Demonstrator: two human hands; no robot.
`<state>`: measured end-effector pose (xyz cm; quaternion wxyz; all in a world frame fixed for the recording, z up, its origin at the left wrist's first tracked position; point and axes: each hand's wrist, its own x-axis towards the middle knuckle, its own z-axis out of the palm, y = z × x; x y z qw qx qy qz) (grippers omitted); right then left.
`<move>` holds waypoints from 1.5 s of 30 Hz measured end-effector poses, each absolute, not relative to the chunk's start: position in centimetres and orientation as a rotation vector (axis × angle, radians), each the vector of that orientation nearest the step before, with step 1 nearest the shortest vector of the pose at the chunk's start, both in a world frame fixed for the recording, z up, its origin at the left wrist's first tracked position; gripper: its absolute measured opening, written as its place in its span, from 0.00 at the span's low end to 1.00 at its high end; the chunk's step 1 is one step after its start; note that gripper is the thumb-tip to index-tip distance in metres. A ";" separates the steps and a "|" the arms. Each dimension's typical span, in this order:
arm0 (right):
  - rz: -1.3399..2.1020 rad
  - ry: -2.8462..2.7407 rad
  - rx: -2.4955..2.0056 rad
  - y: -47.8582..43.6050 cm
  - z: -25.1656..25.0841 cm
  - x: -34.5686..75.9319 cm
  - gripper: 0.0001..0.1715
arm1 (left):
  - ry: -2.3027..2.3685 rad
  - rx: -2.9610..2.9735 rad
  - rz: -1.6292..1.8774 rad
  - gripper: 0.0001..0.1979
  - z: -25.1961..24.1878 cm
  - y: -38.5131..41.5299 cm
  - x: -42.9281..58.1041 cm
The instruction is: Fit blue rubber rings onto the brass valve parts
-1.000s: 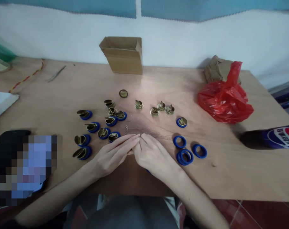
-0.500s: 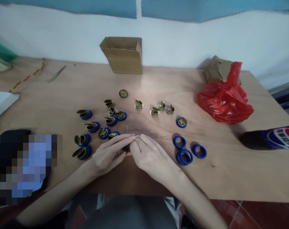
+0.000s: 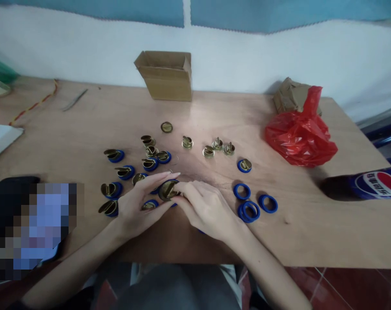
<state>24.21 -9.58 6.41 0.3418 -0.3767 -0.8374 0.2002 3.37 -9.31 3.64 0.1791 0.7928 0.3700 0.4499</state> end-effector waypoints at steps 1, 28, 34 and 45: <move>0.565 -2.140 -1.014 -9.6 6.4 24.2 0.04 | 1.052 2.240 1.280 0.29 3.6 -9.3 3.5; 0.874 -1.513 -1.448 -8.5 5.8 24.4 0.12 | 0.891 2.331 1.043 0.19 4.1 -8.7 3.7; 0.541 -1.808 -1.669 -7.5 5.1 25.6 0.11 | 0.710 2.422 0.530 0.10 4.4 -9.3 3.6; 0.510 -1.942 -1.878 -7.1 5.3 26.6 0.11 | 0.709 2.521 0.207 0.07 3.8 -9.4 3.8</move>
